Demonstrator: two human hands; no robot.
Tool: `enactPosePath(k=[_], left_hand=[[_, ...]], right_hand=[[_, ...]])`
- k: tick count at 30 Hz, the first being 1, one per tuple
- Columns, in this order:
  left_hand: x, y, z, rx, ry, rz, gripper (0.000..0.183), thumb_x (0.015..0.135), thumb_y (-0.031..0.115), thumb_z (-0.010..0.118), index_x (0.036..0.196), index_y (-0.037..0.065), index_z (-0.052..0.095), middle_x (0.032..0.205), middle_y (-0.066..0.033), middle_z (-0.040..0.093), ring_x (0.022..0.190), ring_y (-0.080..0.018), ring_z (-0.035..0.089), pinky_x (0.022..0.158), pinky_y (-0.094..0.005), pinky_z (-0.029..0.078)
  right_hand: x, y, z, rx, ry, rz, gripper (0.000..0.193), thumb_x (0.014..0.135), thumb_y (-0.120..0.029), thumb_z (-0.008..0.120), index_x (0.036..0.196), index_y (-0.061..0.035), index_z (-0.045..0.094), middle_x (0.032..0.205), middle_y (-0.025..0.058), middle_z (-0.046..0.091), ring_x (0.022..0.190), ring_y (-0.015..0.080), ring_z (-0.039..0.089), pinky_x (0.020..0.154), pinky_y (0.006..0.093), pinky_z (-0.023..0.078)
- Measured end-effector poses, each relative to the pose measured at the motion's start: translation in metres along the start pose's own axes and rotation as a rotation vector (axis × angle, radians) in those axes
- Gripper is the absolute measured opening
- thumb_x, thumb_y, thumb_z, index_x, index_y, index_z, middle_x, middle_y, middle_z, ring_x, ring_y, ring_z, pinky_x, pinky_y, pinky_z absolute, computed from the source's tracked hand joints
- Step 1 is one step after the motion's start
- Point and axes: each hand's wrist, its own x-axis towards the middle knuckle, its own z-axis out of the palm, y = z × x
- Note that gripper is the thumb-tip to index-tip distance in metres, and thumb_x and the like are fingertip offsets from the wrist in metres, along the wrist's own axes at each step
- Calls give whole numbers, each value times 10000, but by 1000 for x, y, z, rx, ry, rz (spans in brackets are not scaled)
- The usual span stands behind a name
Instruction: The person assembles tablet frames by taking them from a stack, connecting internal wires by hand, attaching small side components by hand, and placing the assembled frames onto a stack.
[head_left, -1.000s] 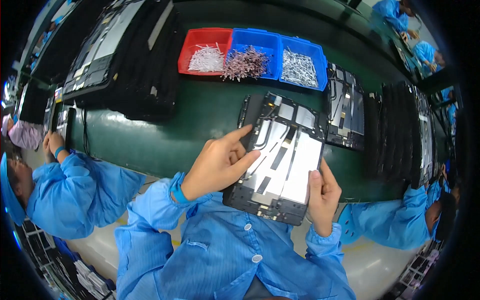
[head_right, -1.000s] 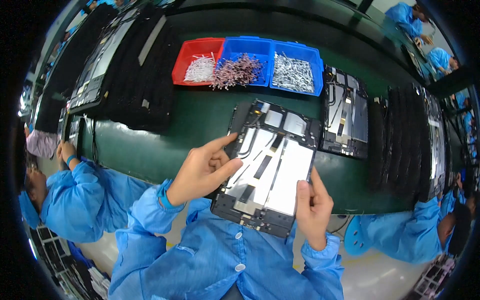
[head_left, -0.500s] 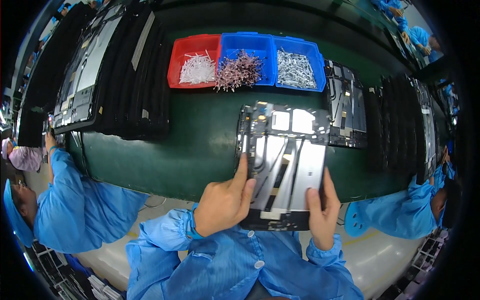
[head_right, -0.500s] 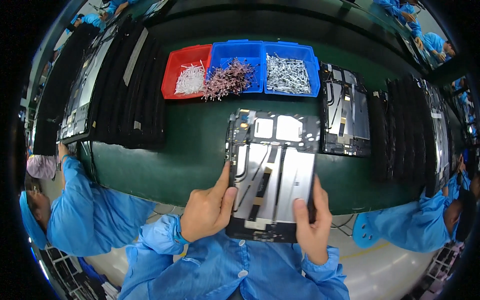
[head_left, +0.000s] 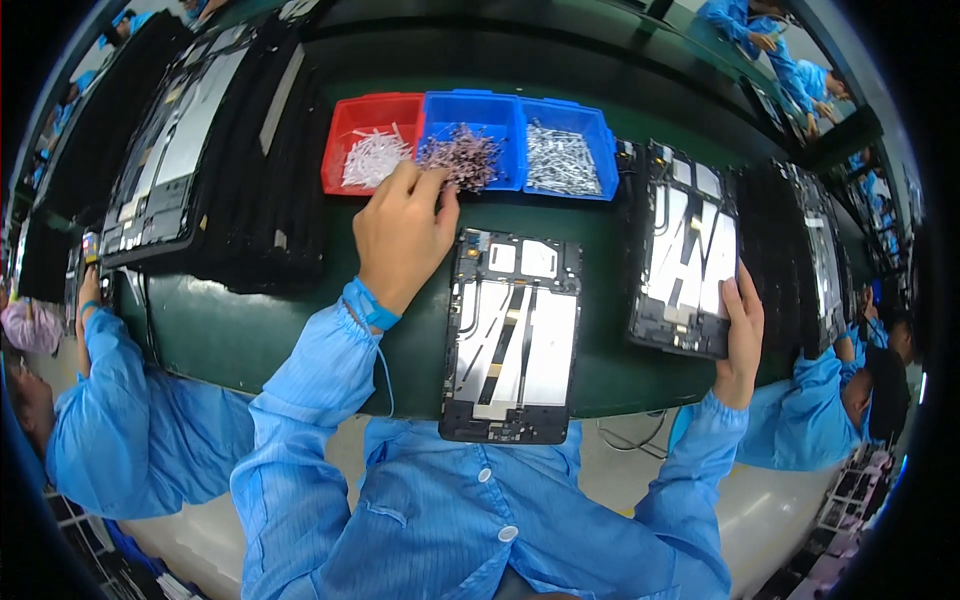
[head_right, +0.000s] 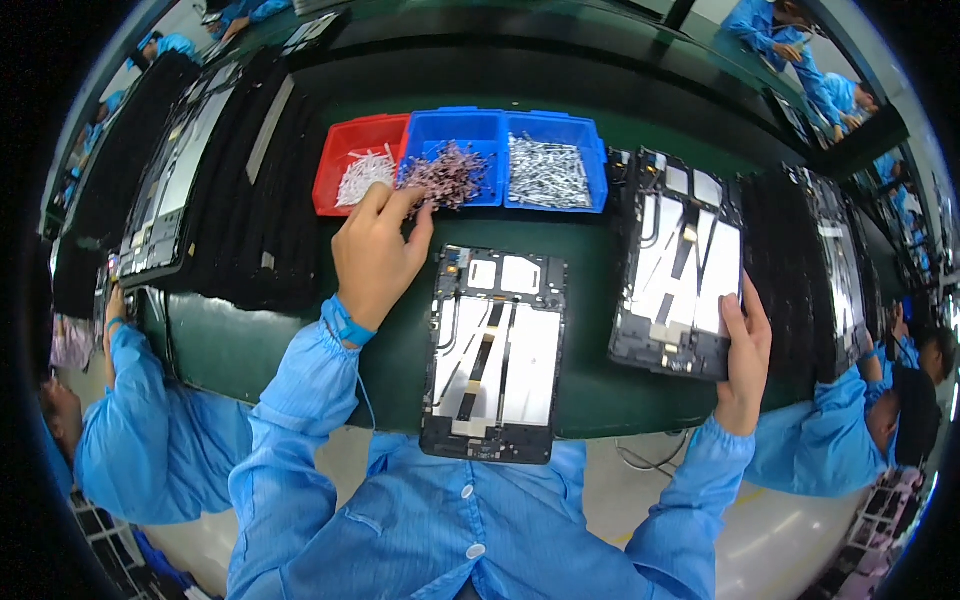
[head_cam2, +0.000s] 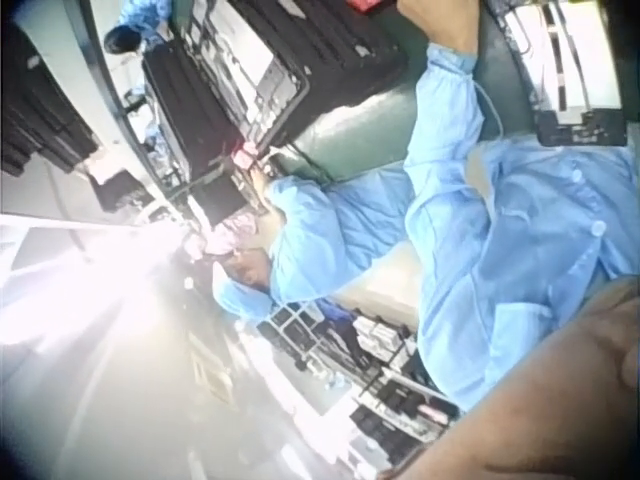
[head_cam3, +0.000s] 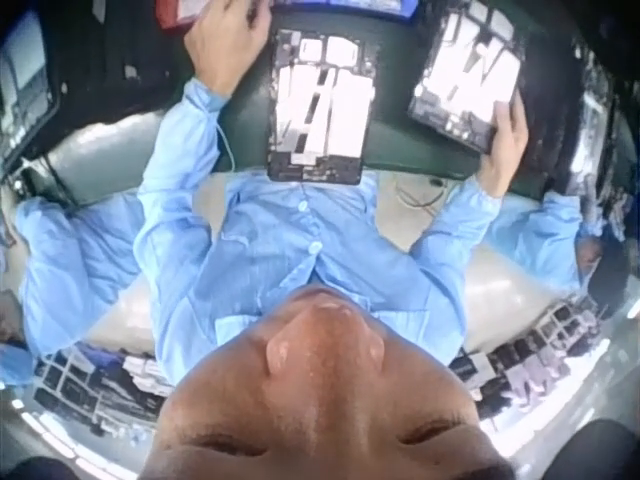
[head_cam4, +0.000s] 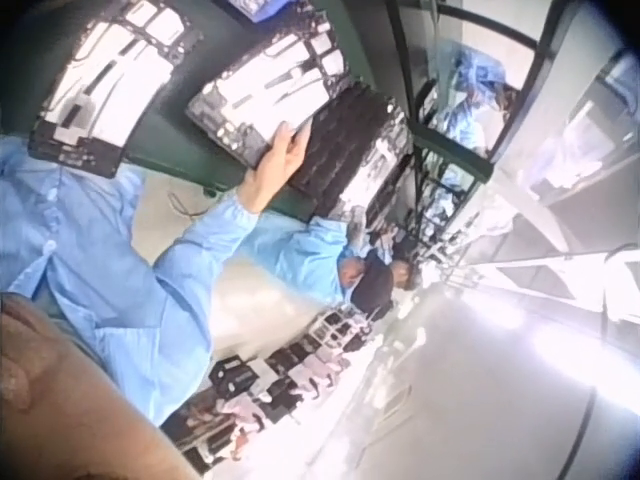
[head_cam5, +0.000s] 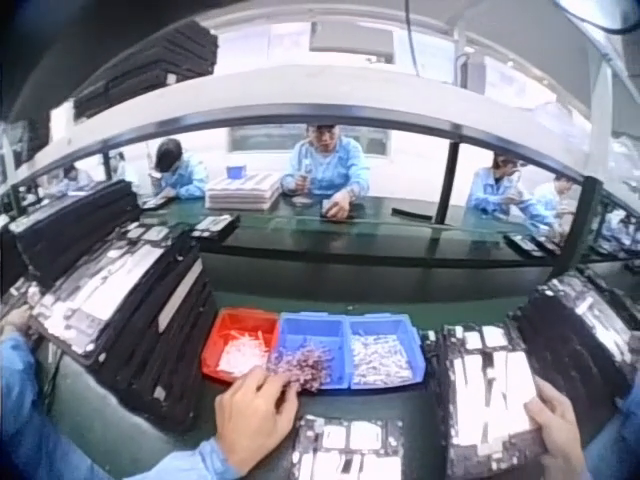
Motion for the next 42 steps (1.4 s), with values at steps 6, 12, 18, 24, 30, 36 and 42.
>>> enactPosePath(k=[6, 12, 18, 24, 30, 36, 42], left_hand=[[-3, -1, 1, 49, 10, -12, 97, 834, 102, 719, 927, 84, 694, 850, -77, 598, 766, -291, 656, 598, -402, 526], [3, -2, 1, -149, 30, -52, 77, 878, 55, 716, 949, 28, 701, 769, -85, 547, 641, -217, 560, 553, -344, 454], [5, -13, 2, -366, 76, -173, 94, 874, 33, 726, 960, -8, 721, 717, -55, 482, 593, -131, 445, 532, -292, 383], [4, -21, 2, -616, 103, -265, 108, 875, 8, 743, 974, -32, 731, 728, 6, 431, 643, -56, 393, 537, -235, 323], [-14, -14, -13, -480, 107, -142, 176, 822, -50, 772, 987, 10, 753, 760, 3, 494, 612, -43, 410, 494, -214, 304], [-42, 15, -38, -519, -18, -100, 244, 801, -73, 780, 1016, 39, 757, 837, -13, 567, 599, -24, 451, 486, -195, 332], [-59, 22, -49, -803, -203, -323, 173, 849, -54, 754, 1007, 15, 744, 885, -33, 601, 635, -29, 507, 507, -190, 365]], right_hand=[[21, 3, 18, 26, -25, 32, 557, 992, -167, 626, 1470, 44, 432, 1293, 167, 633, 1104, 180, 647, 949, 280, 505], [52, 7, 25, 3, -45, 81, 604, 988, -219, 642, 1478, 52, 417, 1266, 181, 645, 1076, 179, 660, 899, 275, 528], [64, 17, 21, -568, 38, -122, 487, 992, -215, 617, 1394, 45, 522, 1168, 200, 665, 1019, 251, 676, 895, 325, 524], [14, -13, 95, -832, 160, -842, 292, 910, -59, 657, 1178, 58, 646, 1110, 217, 645, 998, 368, 649, 898, 400, 509], [-33, -24, 171, -314, -539, -626, 271, 893, -50, 693, 1150, 33, 674, 1134, 172, 665, 827, 220, 685, 676, 303, 552], [-39, 0, 212, -21, -748, -425, 377, 910, -24, 686, 1281, 3, 626, 1239, 143, 642, 805, 101, 637, 587, 217, 505], [-49, 20, 207, 28, -715, -287, 165, 872, -91, 752, 1011, -4, 739, 774, 72, 702, 569, 124, 612, 518, 261, 472]])
